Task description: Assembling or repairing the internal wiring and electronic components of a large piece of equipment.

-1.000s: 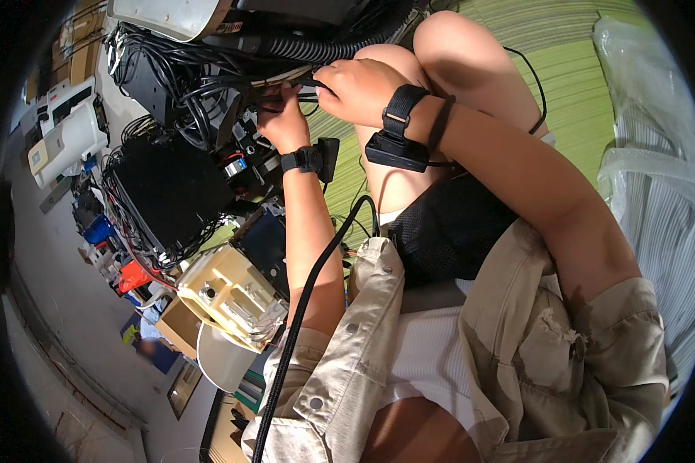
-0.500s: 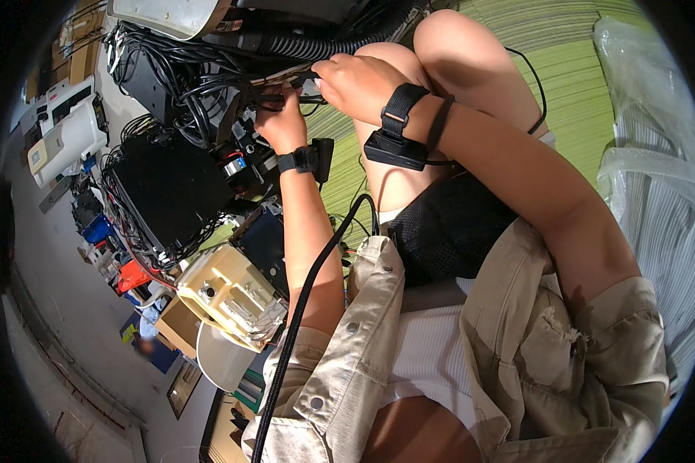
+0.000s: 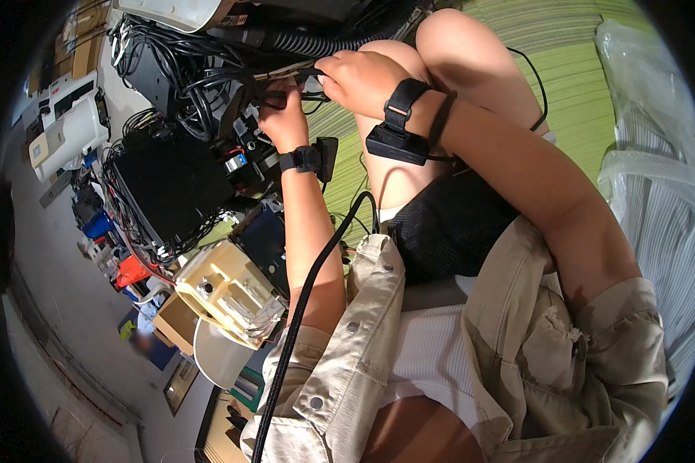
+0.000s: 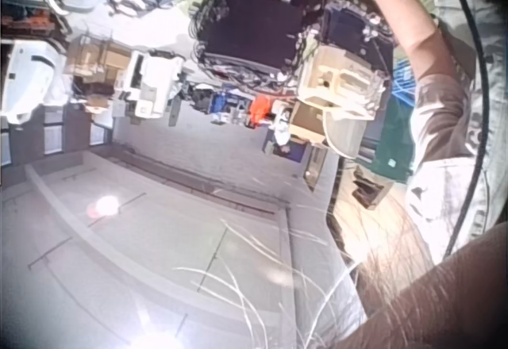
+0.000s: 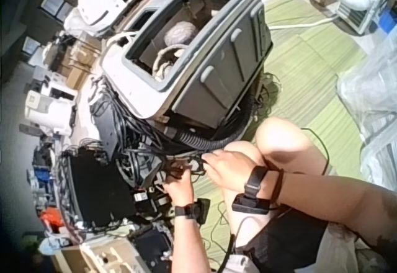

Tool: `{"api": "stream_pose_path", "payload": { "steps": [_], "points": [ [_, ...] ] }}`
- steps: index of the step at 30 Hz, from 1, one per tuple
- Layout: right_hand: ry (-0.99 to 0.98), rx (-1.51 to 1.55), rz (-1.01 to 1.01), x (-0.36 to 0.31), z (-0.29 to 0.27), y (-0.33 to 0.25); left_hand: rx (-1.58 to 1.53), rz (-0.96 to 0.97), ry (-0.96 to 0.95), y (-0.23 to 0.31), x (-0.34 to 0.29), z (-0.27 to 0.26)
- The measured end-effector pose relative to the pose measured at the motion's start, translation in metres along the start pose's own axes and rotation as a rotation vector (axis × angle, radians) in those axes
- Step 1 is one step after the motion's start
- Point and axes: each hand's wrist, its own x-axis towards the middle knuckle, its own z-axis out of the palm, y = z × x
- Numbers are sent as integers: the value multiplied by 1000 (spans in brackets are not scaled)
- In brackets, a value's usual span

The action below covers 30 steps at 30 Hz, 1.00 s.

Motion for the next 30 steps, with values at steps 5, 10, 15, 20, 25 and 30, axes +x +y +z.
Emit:
{"api": "stream_pose_path", "payload": {
  "steps": [5, 10, 15, 20, 25, 30],
  "points": [
    [22, 54, -102, -5, -1, 3, -290, -79, -4, -4, -21, -7],
    [-15, 7, -151, -12, -3, -1, -337, -8, 58, -27, -57, -26],
    [-27, 3, -120, -14, -4, -10, -275, -131, 107, -65, -107, -56],
    [70, 37, -126, -23, -7, -22, -227, -274, 213, -109, -166, -73],
    [6, 56, -108, -26, -2, -31, -214, -359, 286, -148, -215, -69],
    [86, -22, -86, -24, 2, -33, -352, -550, 329, -170, -247, -61]
  ]
}}
